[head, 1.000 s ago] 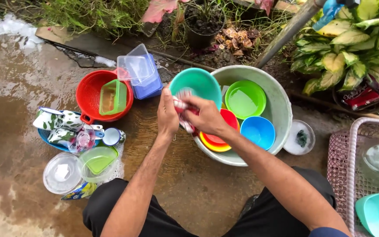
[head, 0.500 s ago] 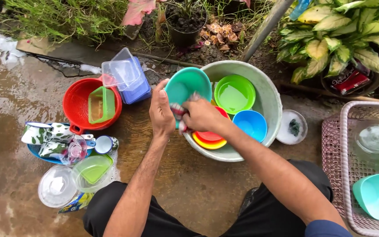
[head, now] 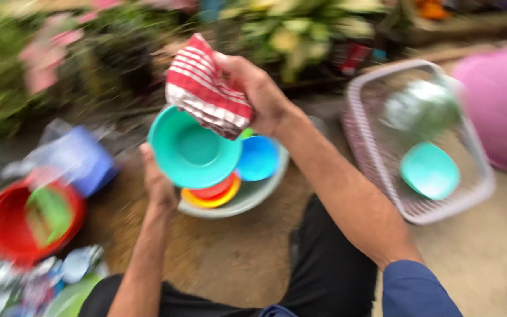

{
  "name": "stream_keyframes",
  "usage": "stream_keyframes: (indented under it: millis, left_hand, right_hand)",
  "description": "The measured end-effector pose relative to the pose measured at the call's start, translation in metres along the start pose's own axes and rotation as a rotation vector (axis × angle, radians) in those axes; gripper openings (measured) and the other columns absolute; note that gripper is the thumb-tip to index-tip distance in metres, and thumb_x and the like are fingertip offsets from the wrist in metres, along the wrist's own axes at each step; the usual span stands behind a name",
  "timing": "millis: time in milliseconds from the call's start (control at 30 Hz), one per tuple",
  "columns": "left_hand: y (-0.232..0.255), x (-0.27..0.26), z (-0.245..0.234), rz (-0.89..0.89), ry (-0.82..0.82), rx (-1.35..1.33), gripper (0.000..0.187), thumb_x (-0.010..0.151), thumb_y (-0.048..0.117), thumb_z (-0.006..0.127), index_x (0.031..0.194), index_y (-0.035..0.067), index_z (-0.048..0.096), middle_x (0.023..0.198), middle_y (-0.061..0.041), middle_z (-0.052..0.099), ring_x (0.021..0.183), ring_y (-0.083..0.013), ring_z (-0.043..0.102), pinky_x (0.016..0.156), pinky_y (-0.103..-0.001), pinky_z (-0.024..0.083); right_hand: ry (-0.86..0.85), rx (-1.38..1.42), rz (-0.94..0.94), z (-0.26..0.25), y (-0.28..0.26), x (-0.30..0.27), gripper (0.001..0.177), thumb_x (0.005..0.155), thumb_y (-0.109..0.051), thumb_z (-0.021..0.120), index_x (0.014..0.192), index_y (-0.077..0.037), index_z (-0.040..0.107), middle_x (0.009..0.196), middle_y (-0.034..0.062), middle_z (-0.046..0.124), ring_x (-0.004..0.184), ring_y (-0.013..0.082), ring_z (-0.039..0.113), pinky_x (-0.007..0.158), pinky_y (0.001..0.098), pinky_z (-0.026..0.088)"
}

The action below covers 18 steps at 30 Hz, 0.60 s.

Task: Washing, drying, and rinsing a set of colorful plastic bowls in an outdoor area.

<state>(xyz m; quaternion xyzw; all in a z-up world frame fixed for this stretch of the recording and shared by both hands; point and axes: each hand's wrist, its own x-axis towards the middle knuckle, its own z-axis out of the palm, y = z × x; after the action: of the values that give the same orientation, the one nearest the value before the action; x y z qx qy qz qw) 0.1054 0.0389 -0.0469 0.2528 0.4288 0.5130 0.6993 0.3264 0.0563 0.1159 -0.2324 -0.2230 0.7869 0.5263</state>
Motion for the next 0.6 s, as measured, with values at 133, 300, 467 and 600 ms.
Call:
stream_keyframes:
  millis: [133,300,467,600]
  left_hand:
    - [-0.02,-0.008,0.089,-0.093,-0.072,0.107,0.083,0.088,0.066,0.031,0.147,0.01,0.051,0.147,-0.01,0.059,0.139,-0.0225,0.054,0.12,-0.037,0.039]
    - [-0.065,-0.026,0.209,-0.199,-0.327,0.078,0.068,0.096,0.068,0.036,0.138,0.021,0.062,0.143,-0.009,0.06,0.131,-0.0271,0.061,0.12,-0.051,0.042]
    - [-0.138,-0.028,0.314,-0.264,-0.388,0.27,0.073,0.096,0.067,0.045,0.142,0.011,0.057,0.144,-0.012,0.058,0.133,-0.029,0.056,0.121,-0.053,0.038]
    - [-0.188,-0.051,0.388,-0.166,-0.43,0.841,0.079,0.099,0.069,0.037,0.146,0.007,0.052,0.152,-0.025,0.046,0.144,-0.0427,0.037,0.122,-0.059,0.022]
  right_hand:
    - [0.239,-0.238,-0.175,-0.041,-0.06,-0.087,0.068,0.081,-0.045,0.075,0.123,0.007,0.064,0.107,0.0245,0.075,0.09,0.0332,0.076,0.076,0.0431,0.066]
    - [0.732,-0.51,-0.368,-0.125,-0.121,-0.22,0.049,0.081,-0.024,0.079,0.126,-0.006,0.068,0.087,0.0138,0.073,0.07,0.0141,0.073,0.059,0.0252,0.063]
    - [1.112,-0.618,-0.369,-0.25,-0.147,-0.368,0.044,0.082,-0.025,0.082,0.124,-0.014,0.071,0.085,0.0054,0.071,0.069,0.0081,0.068,0.061,0.0205,0.058]
    - [1.399,-1.209,0.034,-0.335,-0.122,-0.463,0.052,0.076,-0.044,0.085,0.123,-0.023,0.075,0.084,0.0137,0.064,0.079,0.0261,0.061,0.071,0.0393,0.048]
